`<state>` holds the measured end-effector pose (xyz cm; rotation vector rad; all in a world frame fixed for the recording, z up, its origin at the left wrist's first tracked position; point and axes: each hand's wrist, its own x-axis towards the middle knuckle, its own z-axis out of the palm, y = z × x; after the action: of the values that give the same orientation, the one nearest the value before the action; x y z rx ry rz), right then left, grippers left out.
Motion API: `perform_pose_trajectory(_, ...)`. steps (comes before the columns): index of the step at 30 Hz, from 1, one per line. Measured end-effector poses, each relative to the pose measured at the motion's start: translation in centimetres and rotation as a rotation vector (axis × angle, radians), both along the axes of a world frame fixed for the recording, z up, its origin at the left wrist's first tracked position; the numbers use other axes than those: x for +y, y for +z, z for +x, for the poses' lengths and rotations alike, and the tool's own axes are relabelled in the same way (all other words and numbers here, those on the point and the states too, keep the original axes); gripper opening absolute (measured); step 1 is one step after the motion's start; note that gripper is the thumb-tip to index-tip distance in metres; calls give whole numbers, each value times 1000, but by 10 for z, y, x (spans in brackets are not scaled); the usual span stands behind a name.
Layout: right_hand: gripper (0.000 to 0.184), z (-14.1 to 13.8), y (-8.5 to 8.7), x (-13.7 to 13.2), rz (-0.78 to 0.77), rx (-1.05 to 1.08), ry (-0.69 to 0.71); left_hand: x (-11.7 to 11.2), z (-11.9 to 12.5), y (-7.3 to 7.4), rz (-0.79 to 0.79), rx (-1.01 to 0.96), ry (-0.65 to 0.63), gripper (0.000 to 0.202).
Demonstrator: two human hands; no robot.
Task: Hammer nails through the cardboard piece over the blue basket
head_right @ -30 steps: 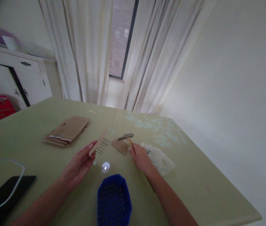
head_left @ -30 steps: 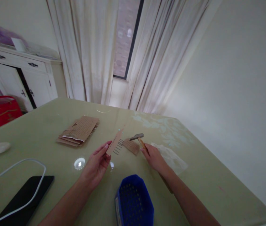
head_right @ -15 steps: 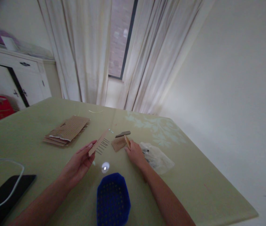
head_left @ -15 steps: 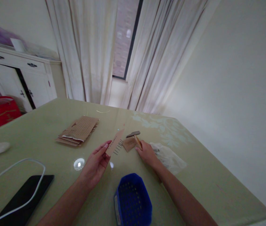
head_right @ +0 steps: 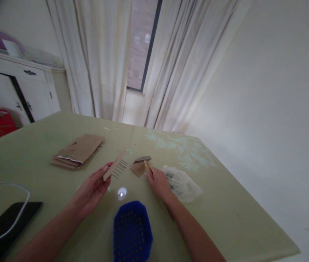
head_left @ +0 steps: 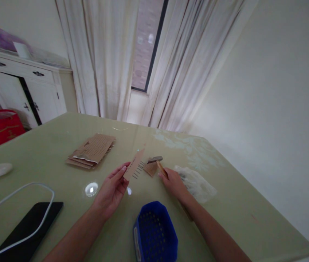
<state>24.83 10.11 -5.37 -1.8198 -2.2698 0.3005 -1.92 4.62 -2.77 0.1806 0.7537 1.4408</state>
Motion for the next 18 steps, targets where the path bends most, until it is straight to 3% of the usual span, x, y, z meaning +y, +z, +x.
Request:
perform_pose_trajectory(6,23,5,7,-5,-29,-63,67,-2,0,2,-3,-7,7,29)
perform_pose_trajectory(11,30,-2,12,-8,-22,-120,37,-2,1,1,-10,0,4,28)
perform_pose_trajectory(18,19,-3,14,-12,0,-129,36,-1,1,-2,-4,4,-11,30)
